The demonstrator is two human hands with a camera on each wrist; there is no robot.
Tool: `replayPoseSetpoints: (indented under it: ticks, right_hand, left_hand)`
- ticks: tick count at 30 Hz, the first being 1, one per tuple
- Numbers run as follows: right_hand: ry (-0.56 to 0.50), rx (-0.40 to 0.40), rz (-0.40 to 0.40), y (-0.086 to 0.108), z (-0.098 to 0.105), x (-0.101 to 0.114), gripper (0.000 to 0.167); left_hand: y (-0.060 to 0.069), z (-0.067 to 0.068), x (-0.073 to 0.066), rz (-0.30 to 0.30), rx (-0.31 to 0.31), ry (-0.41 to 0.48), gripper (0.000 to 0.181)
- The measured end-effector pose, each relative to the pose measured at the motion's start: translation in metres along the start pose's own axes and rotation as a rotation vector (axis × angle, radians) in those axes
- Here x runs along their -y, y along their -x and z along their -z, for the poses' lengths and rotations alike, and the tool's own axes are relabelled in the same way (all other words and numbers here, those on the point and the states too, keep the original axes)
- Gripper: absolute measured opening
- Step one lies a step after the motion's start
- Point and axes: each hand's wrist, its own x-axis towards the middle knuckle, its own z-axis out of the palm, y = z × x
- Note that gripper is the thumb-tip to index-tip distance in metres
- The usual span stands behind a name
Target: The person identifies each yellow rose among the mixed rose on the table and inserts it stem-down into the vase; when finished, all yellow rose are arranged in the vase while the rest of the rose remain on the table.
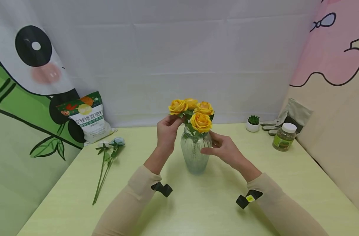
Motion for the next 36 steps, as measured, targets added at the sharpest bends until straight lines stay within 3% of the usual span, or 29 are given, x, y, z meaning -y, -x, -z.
replayPoseSetpoints:
  ticks: [4,10,16,25,31,36]
  right_hand:
    - [-0.006,-0.005,-0.009,0.000,0.000,0.001,0.092]
    - [-0.033,0.008,-0.020,0.000,-0.001,0.001,0.093]
    - [-0.034,-0.002,-0.014,0.002,0.001,0.001,0.092]
    - [-0.048,0.002,0.005,0.002,0.000,0.001,0.090]
    - [-0.060,0.002,0.001,0.002,-0.001,0.000,0.090]
    - [-0.068,0.011,-0.015,0.002,0.000,0.000,0.091]
  left_hand:
    - [0.002,-0.003,-0.001,0.029,0.010,-0.056,0.025]
    - [0.003,-0.002,0.003,0.103,0.010,-0.069,0.029]
    - [0.003,-0.005,0.000,0.146,0.025,-0.074,0.030]
    - [-0.001,-0.001,0.001,0.168,0.081,-0.112,0.031]
    - [0.001,0.005,0.003,0.238,0.092,0.020,0.030]
    - [0.004,0.015,0.007,0.292,0.063,0.114,0.016]
